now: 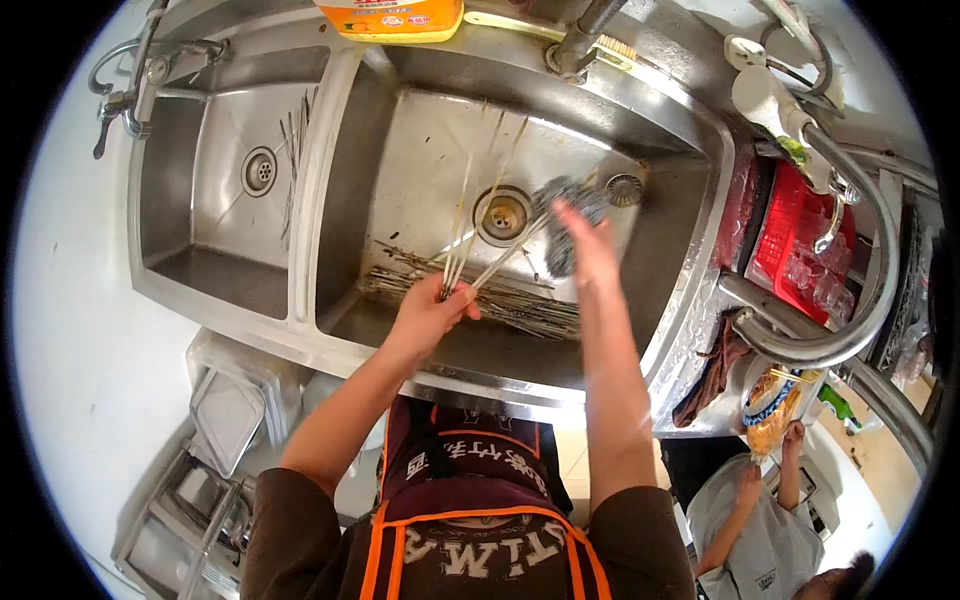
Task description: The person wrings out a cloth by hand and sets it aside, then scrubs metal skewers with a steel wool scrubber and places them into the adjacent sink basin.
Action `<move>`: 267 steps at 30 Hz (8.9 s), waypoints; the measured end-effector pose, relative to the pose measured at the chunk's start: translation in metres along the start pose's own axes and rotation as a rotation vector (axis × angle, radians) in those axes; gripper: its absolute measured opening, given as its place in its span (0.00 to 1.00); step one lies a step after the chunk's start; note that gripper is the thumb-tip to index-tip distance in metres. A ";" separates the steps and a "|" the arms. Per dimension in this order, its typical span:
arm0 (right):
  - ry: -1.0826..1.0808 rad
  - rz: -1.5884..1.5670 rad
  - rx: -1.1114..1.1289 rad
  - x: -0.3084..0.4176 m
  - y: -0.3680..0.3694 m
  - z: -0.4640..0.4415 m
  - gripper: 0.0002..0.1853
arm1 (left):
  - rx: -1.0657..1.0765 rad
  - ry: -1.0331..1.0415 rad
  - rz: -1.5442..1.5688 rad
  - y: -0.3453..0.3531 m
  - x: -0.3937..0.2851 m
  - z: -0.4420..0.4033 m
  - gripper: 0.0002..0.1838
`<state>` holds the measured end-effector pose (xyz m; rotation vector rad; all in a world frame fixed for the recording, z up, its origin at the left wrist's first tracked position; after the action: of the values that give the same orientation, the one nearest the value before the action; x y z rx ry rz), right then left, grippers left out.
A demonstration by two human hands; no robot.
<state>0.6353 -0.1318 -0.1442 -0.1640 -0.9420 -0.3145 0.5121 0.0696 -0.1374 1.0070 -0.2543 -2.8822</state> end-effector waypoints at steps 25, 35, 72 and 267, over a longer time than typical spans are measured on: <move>0.028 -0.625 -0.078 -0.027 -0.045 -0.067 0.26 | -0.063 -0.038 -0.063 -0.016 0.024 0.008 0.08; 0.488 -0.423 0.329 -0.102 0.059 0.080 0.27 | -0.106 0.050 -0.028 -0.012 0.020 -0.019 0.06; 0.244 -0.512 0.082 -0.062 0.003 0.021 0.24 | -0.219 0.144 -0.150 -0.091 -0.028 0.041 0.04; -0.358 1.201 0.748 -0.149 -0.007 0.067 0.06 | -0.652 0.401 -0.274 -0.241 -0.062 0.050 0.14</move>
<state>0.5003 -0.0912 -0.2271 -0.0701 -1.0918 1.1978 0.5252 0.3211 -0.1048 1.4909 0.8426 -2.5603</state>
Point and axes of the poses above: each hand's wrist, its own z-axis away from the middle knuckle, its own y-axis out of the palm, x = y × z, the point moved 9 cm from there along -z, towards the middle knuckle, and after that the axes turned 9 degrees about -z, right-handed, at the moved point
